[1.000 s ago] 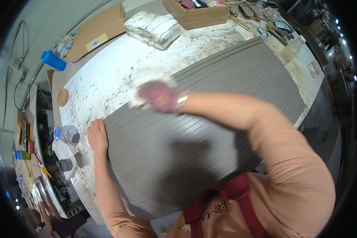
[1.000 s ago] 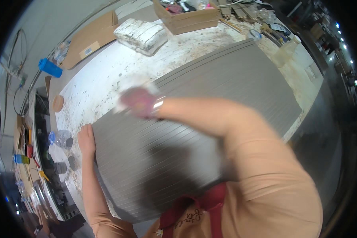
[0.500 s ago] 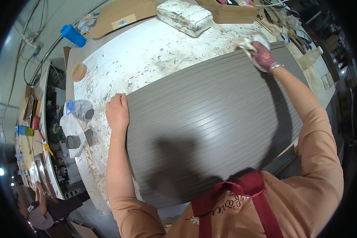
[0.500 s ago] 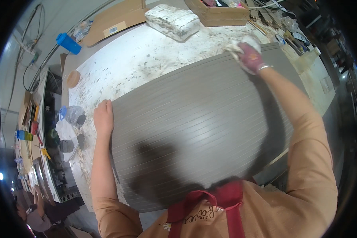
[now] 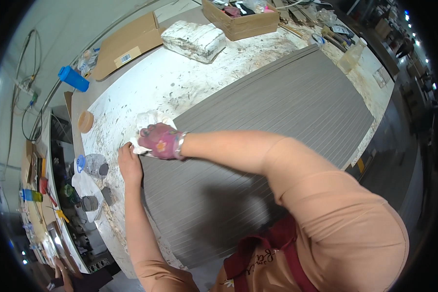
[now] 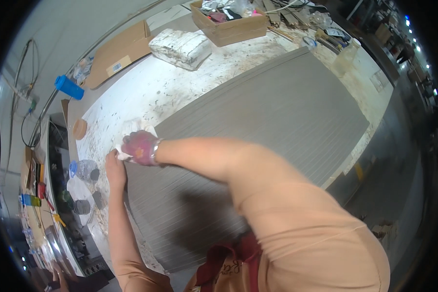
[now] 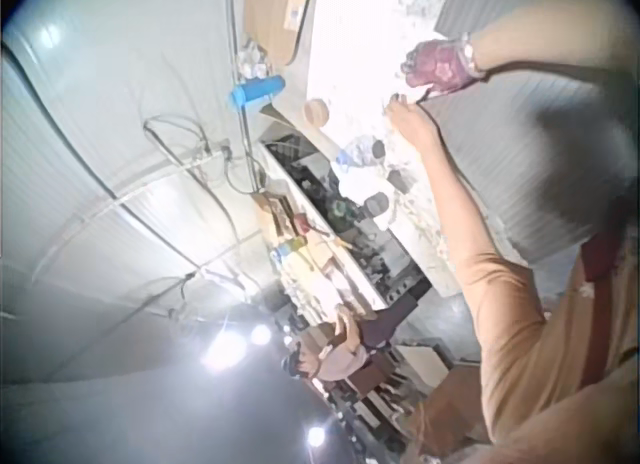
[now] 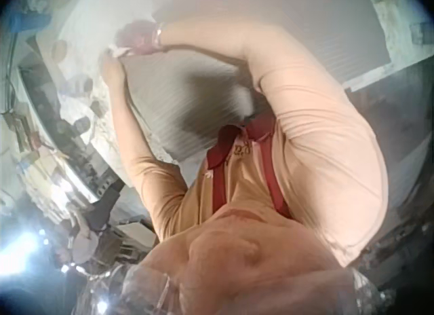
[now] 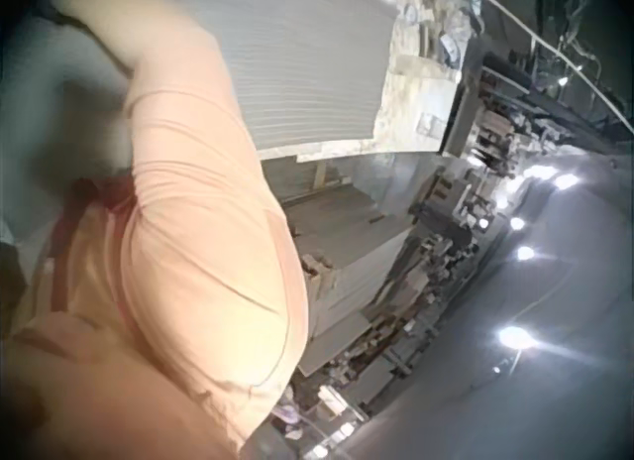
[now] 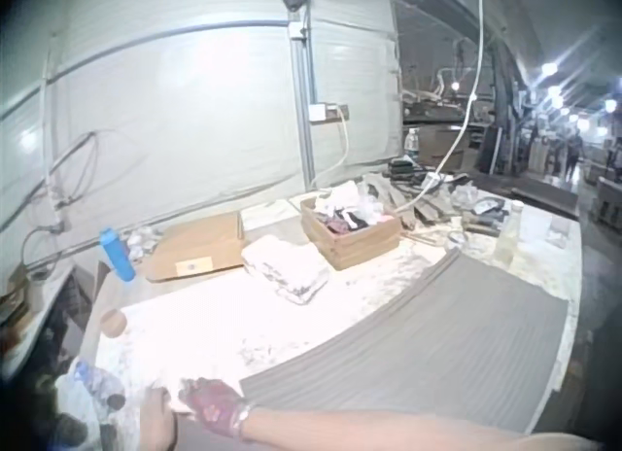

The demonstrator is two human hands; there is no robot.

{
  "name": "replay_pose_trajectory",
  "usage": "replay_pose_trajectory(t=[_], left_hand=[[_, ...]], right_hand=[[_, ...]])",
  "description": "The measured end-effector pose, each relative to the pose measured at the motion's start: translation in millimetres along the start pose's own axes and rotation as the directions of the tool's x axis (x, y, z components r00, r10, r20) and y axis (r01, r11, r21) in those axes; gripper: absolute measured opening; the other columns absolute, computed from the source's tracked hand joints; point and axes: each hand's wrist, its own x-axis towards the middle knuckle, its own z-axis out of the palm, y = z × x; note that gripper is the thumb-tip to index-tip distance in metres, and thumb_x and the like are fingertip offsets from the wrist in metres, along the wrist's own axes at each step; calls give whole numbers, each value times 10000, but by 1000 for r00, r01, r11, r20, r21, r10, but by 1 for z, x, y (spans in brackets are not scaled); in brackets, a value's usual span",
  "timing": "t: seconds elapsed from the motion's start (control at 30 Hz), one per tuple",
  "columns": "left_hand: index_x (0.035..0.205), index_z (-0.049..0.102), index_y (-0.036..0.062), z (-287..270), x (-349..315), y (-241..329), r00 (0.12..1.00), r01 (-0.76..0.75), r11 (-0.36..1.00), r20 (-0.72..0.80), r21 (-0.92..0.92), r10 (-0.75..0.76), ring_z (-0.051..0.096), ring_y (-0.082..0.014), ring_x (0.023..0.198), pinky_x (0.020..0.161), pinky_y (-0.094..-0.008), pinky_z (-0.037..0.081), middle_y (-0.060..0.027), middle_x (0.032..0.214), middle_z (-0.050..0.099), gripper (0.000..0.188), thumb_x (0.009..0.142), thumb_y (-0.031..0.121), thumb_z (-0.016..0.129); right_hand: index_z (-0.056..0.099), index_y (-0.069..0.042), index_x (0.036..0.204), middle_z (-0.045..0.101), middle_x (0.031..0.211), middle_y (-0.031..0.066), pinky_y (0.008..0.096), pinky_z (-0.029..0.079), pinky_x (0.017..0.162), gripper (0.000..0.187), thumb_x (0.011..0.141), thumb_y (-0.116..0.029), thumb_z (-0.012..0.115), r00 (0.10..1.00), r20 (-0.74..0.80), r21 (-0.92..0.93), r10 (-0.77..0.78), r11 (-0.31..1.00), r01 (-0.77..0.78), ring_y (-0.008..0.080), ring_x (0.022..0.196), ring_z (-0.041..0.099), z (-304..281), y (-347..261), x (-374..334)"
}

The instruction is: The person cleans a large grooved wooden panel by wiping its surface and grooves with a white cloth, then picks up and wipes a smaller flat panel before placing them together and continuing to wipe the assembly.

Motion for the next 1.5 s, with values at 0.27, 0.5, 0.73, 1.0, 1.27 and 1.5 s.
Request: replay_pose_trajectory(t=[0.27,0.5,0.73,1.0,1.27,1.5], left_hand=[[1128,582,11,-26,-12,0,885,465,706,292,-534,-362,514,-160,994,914,-273,383,-69,1064,607,377,960,333,483],[1089,593,4,-15,-3,-10,877,480,635,312,-606,-365,540,-152,911,853,-271,417,-75,987,625,356,979,304,437],[1060,585,-27,-18,4,-12,899,438,690,258,-576,-354,547,-174,878,842,-301,432,-110,976,632,369,992,272,381],[1049,591,-15,-17,-17,-20,905,419,629,245,-655,-347,534,-179,927,869,-301,411,-104,992,618,335,969,251,405],[1190,559,-42,0,-13,-30,951,308,823,144,-477,-273,545,-264,1104,985,-321,377,-170,1171,606,404,970,249,385],[1125,596,9,-4,-19,-50,906,423,699,246,-576,-345,526,-161,1008,926,-285,378,-69,1078,603,389,986,317,403]], right_hand=[[496,-95,1297,480,1340,163,418,349,1063,442,897,-273,555,843,-324,-538,430,648,-538,332,1246,452,-135,260,-302],[511,-106,1098,588,996,171,440,457,780,311,805,-89,615,926,-266,-260,266,906,-335,376,958,570,-114,198,-205],[558,-102,1028,599,963,162,440,472,794,209,838,-188,544,985,84,-227,153,965,-130,343,899,591,-73,105,-61],[572,-124,1039,607,977,106,411,486,786,194,863,-204,586,993,103,-94,51,995,-42,286,875,606,-76,104,-55],[654,-38,853,644,875,179,424,495,757,156,719,-80,587,992,-8,46,-123,991,123,332,833,625,25,16,27],[578,-28,1034,621,1020,204,447,492,794,281,772,-130,595,988,96,-32,-122,992,126,337,951,619,28,-8,17]])
